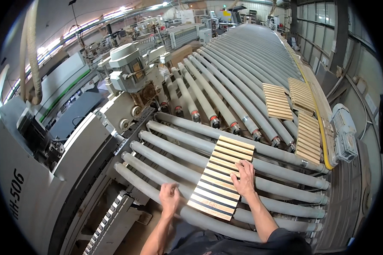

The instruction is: The person feeds slatted wooden panels into an edge-banding machine, retrieves the processed panels from conveyor rollers, and stacks them onto a pallet by hand.

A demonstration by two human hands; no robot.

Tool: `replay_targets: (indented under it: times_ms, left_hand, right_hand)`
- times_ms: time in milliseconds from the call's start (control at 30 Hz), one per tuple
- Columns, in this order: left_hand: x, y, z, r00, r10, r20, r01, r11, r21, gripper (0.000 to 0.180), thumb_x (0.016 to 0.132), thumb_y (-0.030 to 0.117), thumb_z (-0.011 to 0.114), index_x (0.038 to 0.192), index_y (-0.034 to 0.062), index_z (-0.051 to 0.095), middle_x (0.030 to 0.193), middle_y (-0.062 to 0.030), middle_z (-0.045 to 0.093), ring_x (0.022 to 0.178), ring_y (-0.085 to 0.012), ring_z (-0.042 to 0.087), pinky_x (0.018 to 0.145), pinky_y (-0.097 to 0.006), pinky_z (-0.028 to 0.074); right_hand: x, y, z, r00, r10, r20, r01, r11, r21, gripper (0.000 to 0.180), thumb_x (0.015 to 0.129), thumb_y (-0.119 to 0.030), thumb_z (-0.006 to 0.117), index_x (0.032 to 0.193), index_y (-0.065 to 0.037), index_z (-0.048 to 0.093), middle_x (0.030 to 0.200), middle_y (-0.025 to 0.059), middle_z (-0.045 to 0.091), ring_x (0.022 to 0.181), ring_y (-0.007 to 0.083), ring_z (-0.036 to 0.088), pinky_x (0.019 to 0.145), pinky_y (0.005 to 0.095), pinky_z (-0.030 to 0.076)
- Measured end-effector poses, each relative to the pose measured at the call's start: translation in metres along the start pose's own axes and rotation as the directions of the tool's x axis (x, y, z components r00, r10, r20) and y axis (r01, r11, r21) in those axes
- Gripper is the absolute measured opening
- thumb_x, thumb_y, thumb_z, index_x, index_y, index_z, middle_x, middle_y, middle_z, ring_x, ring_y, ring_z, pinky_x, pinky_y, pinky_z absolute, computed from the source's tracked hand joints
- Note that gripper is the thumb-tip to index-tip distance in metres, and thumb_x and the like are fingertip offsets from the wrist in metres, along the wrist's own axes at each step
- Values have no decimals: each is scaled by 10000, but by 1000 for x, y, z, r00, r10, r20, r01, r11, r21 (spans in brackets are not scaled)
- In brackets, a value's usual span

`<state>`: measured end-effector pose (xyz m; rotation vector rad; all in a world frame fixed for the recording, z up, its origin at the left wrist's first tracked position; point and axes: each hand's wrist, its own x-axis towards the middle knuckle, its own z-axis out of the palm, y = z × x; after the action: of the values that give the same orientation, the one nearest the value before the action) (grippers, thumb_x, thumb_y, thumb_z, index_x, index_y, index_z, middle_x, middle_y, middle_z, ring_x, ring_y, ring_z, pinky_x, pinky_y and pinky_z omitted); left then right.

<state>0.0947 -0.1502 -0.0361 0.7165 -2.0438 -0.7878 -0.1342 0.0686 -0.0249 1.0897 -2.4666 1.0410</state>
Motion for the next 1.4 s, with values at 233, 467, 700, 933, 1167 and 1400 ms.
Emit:
replay_targets:
  times_ms: [233, 467, 700, 933, 1167, 1400]
  left_hand:
    - [1, 0, 0, 1000, -3, 5, 3, 1000, 22, 185, 793, -7, 648, 967, 42, 688, 863, -113, 608, 722, -242, 601, 675, -350, 501]
    - [1, 0, 1, 999, 25, -33, -25, 1000, 15, 184, 776, -7, 639, 951, 14, 687, 832, -111, 608, 686, -229, 577, 661, -343, 489]
    - [2, 1, 1, 1000, 10, -19, -10, 1000, -1, 175, 780, -14, 644, 945, 18, 691, 835, -110, 606, 688, -216, 573, 660, -335, 485]
    - [0, -4, 3, 999, 36, -22, -36, 999, 12, 170, 781, -17, 649, 942, 16, 688, 825, -107, 596, 683, -213, 570, 655, -333, 482]
    - [-3, -6, 1, 1000, 7, -25, -6, 999, 40, 175, 784, -13, 650, 951, 24, 690, 818, -113, 594, 689, -234, 573, 659, -342, 488]
    - [1, -4, 6, 999, -42, -28, 42, 999, -14, 159, 822, 9, 646, 971, 41, 691, 856, -101, 583, 689, -221, 567, 644, -339, 475]
  right_hand:
    - [0, -2, -2, 1000, 11, -2, -11, 1000, 0, 482, 801, -192, 749, 1227, -8, 616, 1325, 166, 515, 1279, 376, 431, 1046, 507, 373]
    - [0, -1, -1, 1000, 8, -3, -8, 1000, 2, 479, 803, -186, 748, 1225, -3, 616, 1327, 172, 513, 1280, 381, 431, 1051, 510, 372]
    - [2, -3, -2, 1000, 5, 1, -5, 1000, 0, 475, 801, -182, 750, 1219, -3, 614, 1328, 175, 511, 1268, 383, 440, 1046, 513, 378]
    - [-1, -1, -3, 1000, -1, -7, 1, 1000, -11, 492, 798, -188, 749, 1232, -5, 604, 1330, 173, 508, 1277, 383, 431, 1046, 518, 376]
    - [-1, -3, -1, 999, 27, 37, -28, 999, 26, 469, 794, -173, 745, 1207, -3, 602, 1326, 170, 507, 1285, 386, 424, 1057, 507, 369]
    - [3, -1, -3, 998, 12, 64, -10, 999, -30, 464, 842, -155, 707, 1256, 14, 584, 1351, 185, 487, 1283, 382, 414, 1062, 521, 354]
